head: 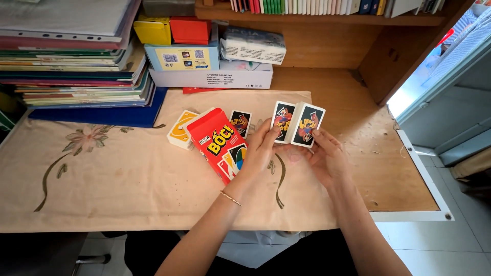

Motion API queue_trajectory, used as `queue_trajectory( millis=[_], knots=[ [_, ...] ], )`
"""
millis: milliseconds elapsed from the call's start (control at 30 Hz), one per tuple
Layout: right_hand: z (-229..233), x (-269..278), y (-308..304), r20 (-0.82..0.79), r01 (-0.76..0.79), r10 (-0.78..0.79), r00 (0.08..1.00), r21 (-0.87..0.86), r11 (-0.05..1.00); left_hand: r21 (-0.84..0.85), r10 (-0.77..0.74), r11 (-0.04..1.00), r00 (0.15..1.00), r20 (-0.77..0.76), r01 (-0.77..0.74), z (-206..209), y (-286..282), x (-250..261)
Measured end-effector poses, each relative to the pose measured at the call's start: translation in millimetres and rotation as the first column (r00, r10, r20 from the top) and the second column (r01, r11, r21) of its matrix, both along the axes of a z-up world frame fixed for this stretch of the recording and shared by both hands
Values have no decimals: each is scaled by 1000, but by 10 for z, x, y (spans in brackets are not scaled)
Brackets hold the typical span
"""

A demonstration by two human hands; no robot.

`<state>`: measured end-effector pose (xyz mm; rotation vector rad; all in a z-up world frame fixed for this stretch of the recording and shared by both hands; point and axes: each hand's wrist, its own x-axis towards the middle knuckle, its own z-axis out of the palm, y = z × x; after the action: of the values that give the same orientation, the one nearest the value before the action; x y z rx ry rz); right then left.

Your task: Organize and pack a deck of cards into their box on a desk.

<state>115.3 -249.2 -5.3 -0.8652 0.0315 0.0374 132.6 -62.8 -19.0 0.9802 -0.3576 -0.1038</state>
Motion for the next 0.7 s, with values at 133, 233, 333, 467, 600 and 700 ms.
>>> queue_trajectory(
  millis=[133, 233, 333, 467, 600, 700],
  knots=[
    [-77, 24, -13, 17, -24, 24, 1000, 5, 1000, 0, 0, 1000, 1000, -16, 0, -24, -36, -4],
    [-111, 4, 1, -3, -33, 33, 999, -38, 999, 224, 137, 958, 972, 188, -178, -4, -59, -82],
    [-81, -13, 42, 58, -59, 61, 996, -29, 998, 232, 138, 955, 969, 205, -185, 128, -60, -174],
    [33, -78, 123, 90, -76, 83, 992, -78, 994, 270, 166, 926, 928, 334, -263, 126, -86, -200],
    [69, -109, 156, 112, -82, 101, 989, -160, 984, 377, 193, 864, 909, 369, -336, 207, -63, -243],
    [11, -99, 142, 147, -105, 138, 979, -216, 971, 466, 211, 777, 873, 439, -422, 197, -68, -251]
  ],
)
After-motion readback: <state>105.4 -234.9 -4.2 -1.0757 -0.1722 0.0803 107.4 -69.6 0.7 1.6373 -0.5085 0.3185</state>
